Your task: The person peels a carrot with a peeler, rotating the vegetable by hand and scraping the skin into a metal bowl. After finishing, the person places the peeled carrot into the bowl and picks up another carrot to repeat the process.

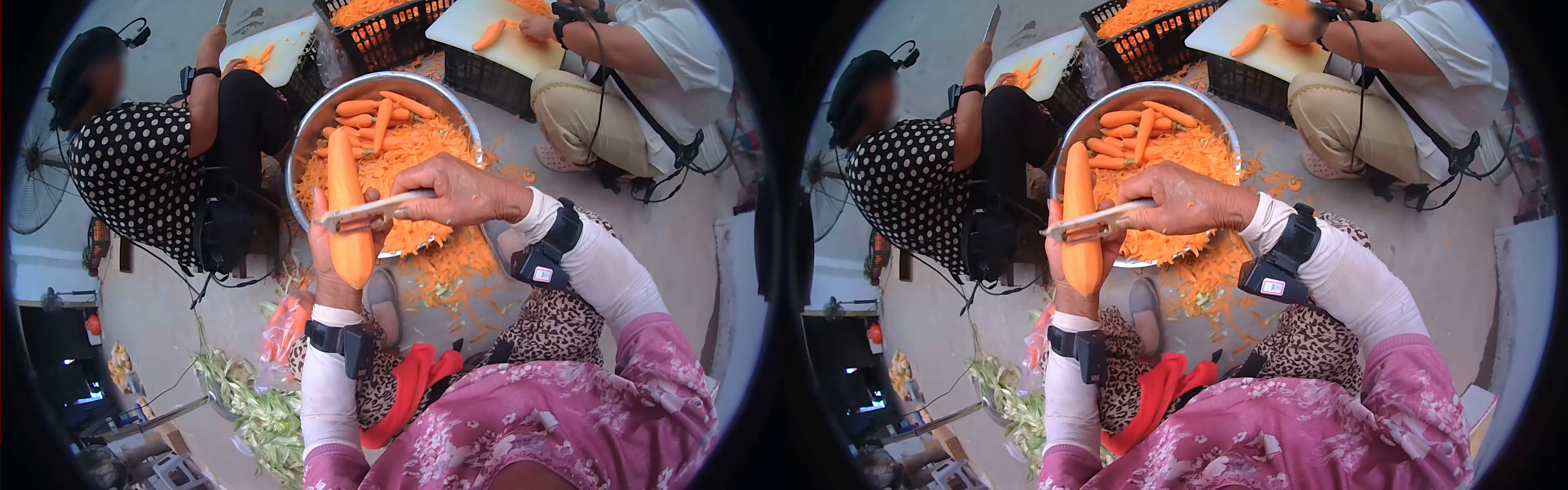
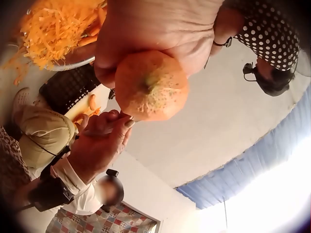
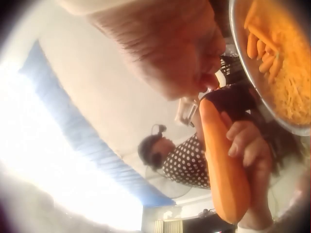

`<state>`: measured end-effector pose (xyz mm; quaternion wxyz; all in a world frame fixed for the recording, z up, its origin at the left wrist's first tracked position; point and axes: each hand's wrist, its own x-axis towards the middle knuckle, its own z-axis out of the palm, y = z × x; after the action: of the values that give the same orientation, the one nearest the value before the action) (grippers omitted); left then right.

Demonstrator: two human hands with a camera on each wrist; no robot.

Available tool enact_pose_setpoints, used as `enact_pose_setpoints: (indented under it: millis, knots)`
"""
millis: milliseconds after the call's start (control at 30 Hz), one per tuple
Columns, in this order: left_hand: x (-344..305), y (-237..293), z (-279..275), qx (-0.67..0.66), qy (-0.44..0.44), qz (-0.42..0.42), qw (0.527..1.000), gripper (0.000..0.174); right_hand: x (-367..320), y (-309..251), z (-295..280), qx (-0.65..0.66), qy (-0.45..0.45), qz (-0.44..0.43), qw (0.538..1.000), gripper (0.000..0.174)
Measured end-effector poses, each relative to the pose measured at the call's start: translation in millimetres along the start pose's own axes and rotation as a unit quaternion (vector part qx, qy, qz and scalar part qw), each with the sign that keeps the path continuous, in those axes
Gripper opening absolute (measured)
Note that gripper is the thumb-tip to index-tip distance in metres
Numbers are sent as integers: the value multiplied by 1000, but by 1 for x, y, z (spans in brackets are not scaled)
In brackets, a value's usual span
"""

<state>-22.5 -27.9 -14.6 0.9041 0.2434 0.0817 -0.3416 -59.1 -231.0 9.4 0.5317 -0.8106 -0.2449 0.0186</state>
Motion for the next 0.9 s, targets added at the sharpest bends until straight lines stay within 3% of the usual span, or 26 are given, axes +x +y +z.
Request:
enact_pose_setpoints:
  millis: [167,233,300,367,433,500,533,667,767,833,900]
  knots:
    - [1,0,-7,8,-62,-15,998,55,-1,2,7,20,21,-24,999,22]
    - [2,0,-6,-4,-129,-43,991,54,2,9,2,-78,51,-32,995,22]
    - [-1,-2,-4,-2,-121,-54,991,51,6,16,-2,-79,75,-15,994,20]
    - [-3,-4,-5,11,-148,-65,987,49,10,25,-8,-127,191,18,973,18]
    - [-5,-9,-4,52,-133,-61,988,46,14,37,-19,-130,210,37,968,17]
    - [-5,-12,-1,94,-117,-55,987,44,16,58,-23,-280,207,116,930,17]
    - [-5,-13,0,121,-121,-50,984,46,13,61,-25,-282,207,145,925,17]
    - [-1,-12,-1,126,-80,-30,988,52,13,64,-26,-256,232,156,925,16]
    - [3,-8,1,70,-42,-13,997,54,14,46,-22,-222,260,86,936,17]
    - [3,-7,-2,45,-46,-14,998,54,12,32,-13,-40,187,121,974,18]
    - [6,-4,-8,22,-53,-17,998,54,9,26,-5,-12,157,85,984,20]
